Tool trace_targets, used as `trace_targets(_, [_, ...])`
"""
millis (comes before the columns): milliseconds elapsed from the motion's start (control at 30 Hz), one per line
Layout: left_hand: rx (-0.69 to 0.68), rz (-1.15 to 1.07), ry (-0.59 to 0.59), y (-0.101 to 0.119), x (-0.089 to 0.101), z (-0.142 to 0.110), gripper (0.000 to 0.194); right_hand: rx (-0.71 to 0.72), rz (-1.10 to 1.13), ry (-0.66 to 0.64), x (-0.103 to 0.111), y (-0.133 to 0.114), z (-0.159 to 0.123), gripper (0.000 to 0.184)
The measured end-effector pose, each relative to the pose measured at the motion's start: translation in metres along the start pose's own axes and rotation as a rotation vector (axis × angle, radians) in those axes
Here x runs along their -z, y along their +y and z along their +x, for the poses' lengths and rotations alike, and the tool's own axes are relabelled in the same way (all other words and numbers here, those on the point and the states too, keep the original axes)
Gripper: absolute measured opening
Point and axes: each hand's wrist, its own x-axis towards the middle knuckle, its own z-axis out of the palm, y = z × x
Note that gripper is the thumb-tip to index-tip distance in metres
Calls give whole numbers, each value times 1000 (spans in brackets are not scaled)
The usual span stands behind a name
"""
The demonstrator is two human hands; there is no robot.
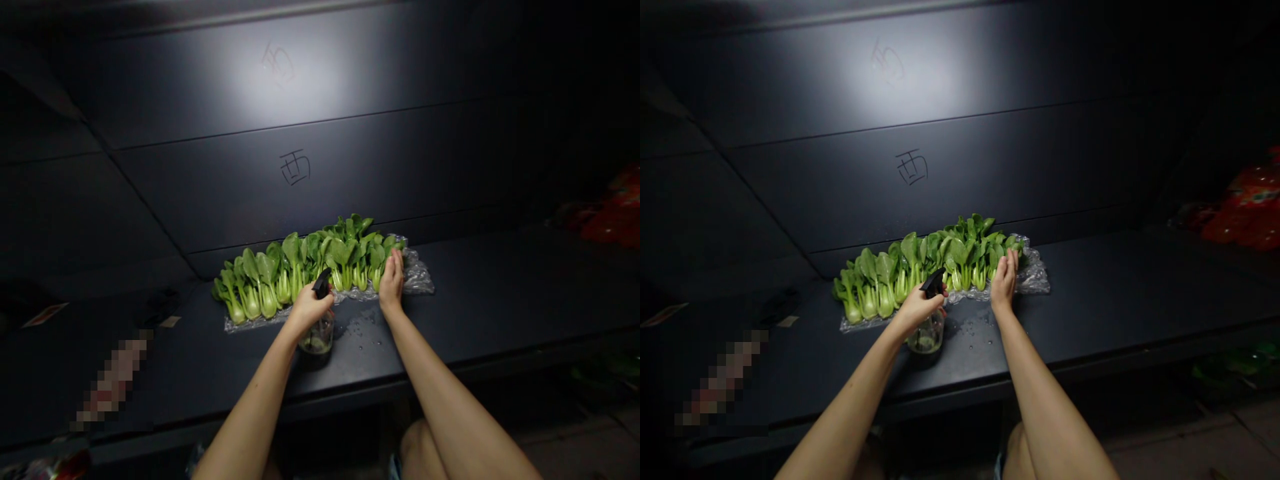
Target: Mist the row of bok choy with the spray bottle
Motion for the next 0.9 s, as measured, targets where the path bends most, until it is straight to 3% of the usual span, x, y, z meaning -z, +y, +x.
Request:
trace_targets(233, [23,-59,42,-5,7,-1,20,121,20,-61,-5,-10,-7,58])
trace_targets(567, [4,-90,40,-15,18,-3,21,86,55,-151,-18,-17,-19,62])
trace_targets(900, [28,-144,144,-14,29,-4,22,52,55,-191,-28,-20,-28,61])
